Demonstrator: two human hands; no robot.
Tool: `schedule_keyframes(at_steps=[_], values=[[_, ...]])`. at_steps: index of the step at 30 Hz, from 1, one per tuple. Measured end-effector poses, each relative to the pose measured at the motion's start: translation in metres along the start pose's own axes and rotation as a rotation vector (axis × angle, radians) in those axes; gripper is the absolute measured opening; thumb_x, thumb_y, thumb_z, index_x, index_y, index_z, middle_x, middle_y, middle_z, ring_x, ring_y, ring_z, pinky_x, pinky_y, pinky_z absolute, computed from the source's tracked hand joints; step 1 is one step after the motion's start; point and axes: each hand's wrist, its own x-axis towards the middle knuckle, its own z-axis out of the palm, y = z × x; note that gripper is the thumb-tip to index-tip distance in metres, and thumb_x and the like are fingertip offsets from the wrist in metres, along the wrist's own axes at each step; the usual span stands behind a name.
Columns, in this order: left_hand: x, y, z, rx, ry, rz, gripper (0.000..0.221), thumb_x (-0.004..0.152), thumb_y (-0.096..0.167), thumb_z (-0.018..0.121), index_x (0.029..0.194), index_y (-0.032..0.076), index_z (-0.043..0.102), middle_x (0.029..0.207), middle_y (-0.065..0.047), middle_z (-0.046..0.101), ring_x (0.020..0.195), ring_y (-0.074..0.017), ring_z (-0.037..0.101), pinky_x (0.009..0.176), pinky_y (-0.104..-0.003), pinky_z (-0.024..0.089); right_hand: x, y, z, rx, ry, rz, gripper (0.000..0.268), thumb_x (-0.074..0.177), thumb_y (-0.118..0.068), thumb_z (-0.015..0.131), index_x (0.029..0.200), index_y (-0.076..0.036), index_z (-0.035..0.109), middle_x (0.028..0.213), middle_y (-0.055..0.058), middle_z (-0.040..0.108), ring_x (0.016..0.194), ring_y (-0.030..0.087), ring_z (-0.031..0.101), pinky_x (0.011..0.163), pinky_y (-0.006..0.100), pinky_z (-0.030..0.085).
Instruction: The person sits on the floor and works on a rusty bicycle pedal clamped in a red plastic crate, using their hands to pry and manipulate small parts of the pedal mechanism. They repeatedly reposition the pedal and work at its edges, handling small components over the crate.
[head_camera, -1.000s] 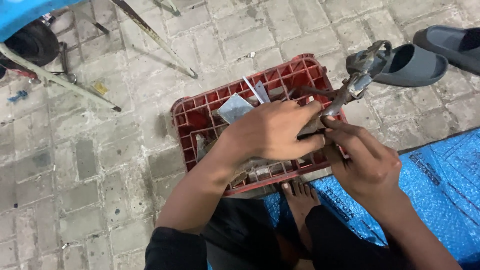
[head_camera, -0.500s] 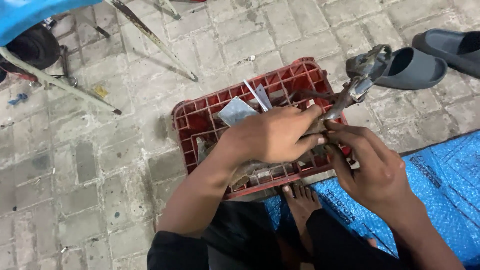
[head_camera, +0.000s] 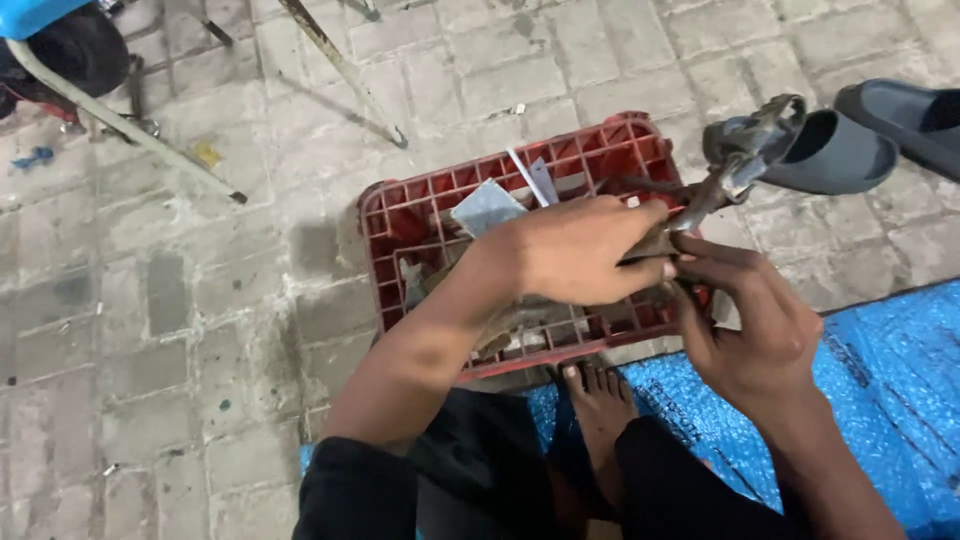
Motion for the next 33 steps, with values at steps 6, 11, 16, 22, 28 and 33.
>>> schedule_keyframes(at_steps=[6, 11, 16, 22, 28, 33], values=[[-0.001, 0.001, -0.002, -0.002, -0.011, -0.034, 0.035, 0.094, 0.036, 0.053, 0.11, 0.005, 0.058, 0.081, -0.009, 0.077, 0.059, -0.0267, 0.072, 0.05, -0.041, 0.055, 0.005, -0.002, -0.004, 0.086, -0.018, 0.06, 0.025, 0.078, 0.014, 0.075, 0.1, 0.008, 0.066, 0.118, 0.024, 0.074, 0.097, 0.029, 0.073, 0.079, 0.035, 0.055], [0.0, 0.007, -0.006, 0.011, -0.051, -0.067, 0.028, 0.099, 0.033, 0.054, 0.113, 0.009, 0.058, 0.081, -0.007, 0.074, 0.06, -0.0238, 0.07, 0.053, -0.04, 0.054, 0.005, 0.002, -0.006, 0.092, -0.01, 0.015, 0.024, 0.076, 0.012, 0.074, 0.098, 0.009, 0.065, 0.117, 0.023, 0.074, 0.095, 0.03, 0.073, 0.079, 0.035, 0.056], [-0.002, 0.015, -0.008, 0.073, -0.06, -0.131, 0.038, 0.097, 0.034, 0.056, 0.125, 0.008, 0.055, 0.085, -0.008, 0.075, 0.065, -0.0262, 0.07, 0.058, -0.044, 0.053, 0.004, 0.003, -0.011, 0.133, -0.027, 0.002, 0.021, 0.081, 0.012, 0.073, 0.1, 0.01, 0.066, 0.121, 0.024, 0.072, 0.095, 0.027, 0.073, 0.072, 0.032, 0.057], [0.0, 0.006, -0.009, 0.003, -0.069, -0.092, 0.042, 0.098, 0.035, 0.056, 0.127, 0.005, 0.055, 0.076, -0.008, 0.073, 0.057, -0.0224, 0.065, 0.056, -0.04, 0.052, 0.003, 0.009, -0.003, 0.178, 0.03, 0.021, 0.02, 0.088, 0.009, 0.075, 0.106, 0.006, 0.067, 0.105, 0.02, 0.074, 0.087, 0.033, 0.074, 0.069, 0.034, 0.057], [0.003, -0.003, -0.013, -0.094, -0.098, -0.031, 0.048, 0.1, 0.035, 0.055, 0.133, 0.0, 0.054, 0.066, -0.012, 0.067, 0.045, -0.0185, 0.057, 0.051, -0.035, 0.05, -0.003, 0.021, 0.007, 0.367, 0.16, 0.069, 0.017, 0.092, 0.008, 0.078, 0.106, 0.007, 0.068, 0.095, 0.023, 0.075, 0.083, 0.04, 0.076, 0.064, 0.035, 0.058], [0.005, -0.004, -0.009, -0.089, -0.101, -0.015, 0.052, 0.098, 0.033, 0.057, 0.137, -0.001, 0.052, 0.067, -0.01, 0.069, 0.046, -0.0157, 0.056, 0.049, -0.033, 0.051, -0.017, 0.033, 0.02, 0.541, 0.206, 0.155, 0.02, 0.093, 0.005, 0.08, 0.107, 0.007, 0.066, 0.089, 0.021, 0.073, 0.078, 0.022, 0.074, 0.064, 0.035, 0.057]])
